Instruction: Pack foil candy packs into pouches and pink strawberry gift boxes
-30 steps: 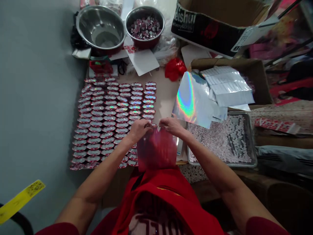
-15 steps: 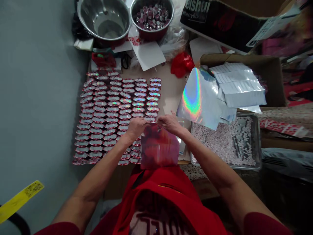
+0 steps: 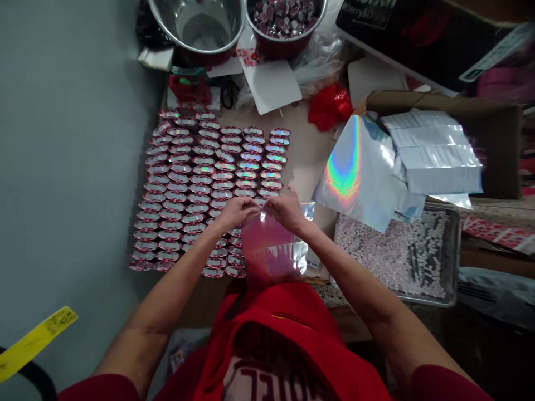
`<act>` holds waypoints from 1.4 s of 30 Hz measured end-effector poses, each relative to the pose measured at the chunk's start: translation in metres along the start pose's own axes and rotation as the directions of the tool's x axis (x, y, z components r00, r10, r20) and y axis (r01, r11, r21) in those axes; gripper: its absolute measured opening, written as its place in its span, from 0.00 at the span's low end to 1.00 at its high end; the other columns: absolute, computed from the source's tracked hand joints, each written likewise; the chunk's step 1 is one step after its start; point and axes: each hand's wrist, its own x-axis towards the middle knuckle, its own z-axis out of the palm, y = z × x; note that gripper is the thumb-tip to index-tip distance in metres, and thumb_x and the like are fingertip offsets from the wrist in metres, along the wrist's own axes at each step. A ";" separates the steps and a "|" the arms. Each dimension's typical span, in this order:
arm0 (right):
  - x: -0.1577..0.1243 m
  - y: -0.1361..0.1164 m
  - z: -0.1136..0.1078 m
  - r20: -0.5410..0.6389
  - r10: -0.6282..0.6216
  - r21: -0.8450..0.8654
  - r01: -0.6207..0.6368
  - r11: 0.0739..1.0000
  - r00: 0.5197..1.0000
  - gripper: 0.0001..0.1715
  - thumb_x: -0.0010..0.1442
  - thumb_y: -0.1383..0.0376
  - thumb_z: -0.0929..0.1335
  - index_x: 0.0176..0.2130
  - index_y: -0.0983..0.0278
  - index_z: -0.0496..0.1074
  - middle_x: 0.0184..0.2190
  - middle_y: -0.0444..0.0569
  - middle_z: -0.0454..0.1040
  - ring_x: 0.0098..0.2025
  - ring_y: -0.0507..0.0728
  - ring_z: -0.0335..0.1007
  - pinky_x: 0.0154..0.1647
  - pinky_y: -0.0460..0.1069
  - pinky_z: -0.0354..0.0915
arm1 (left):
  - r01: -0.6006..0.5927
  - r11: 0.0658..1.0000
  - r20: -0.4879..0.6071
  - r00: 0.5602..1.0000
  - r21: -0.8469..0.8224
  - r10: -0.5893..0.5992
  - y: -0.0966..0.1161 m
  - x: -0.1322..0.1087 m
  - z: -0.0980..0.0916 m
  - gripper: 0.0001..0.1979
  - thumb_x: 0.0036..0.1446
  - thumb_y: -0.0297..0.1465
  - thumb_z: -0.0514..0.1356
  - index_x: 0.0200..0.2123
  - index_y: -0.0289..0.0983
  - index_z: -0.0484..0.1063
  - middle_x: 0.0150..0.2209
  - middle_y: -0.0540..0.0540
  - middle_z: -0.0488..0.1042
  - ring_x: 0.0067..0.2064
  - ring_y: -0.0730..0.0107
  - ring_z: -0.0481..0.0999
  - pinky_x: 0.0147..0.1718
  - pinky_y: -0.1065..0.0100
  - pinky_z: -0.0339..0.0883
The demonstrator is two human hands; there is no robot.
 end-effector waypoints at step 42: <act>0.014 -0.026 -0.010 0.120 -0.051 -0.021 0.054 0.998 0.991 0.14 0.72 0.66 0.66 0.41 0.56 0.82 0.40 0.46 0.85 0.48 0.61 0.75 0.69 0.62 0.48 | 0.062 0.977 -0.256 0.967 0.204 -0.008 0.011 -0.031 -0.006 0.07 0.62 0.41 0.69 0.35 0.46 0.86 0.39 0.49 0.87 0.42 0.59 0.84 0.44 0.62 0.69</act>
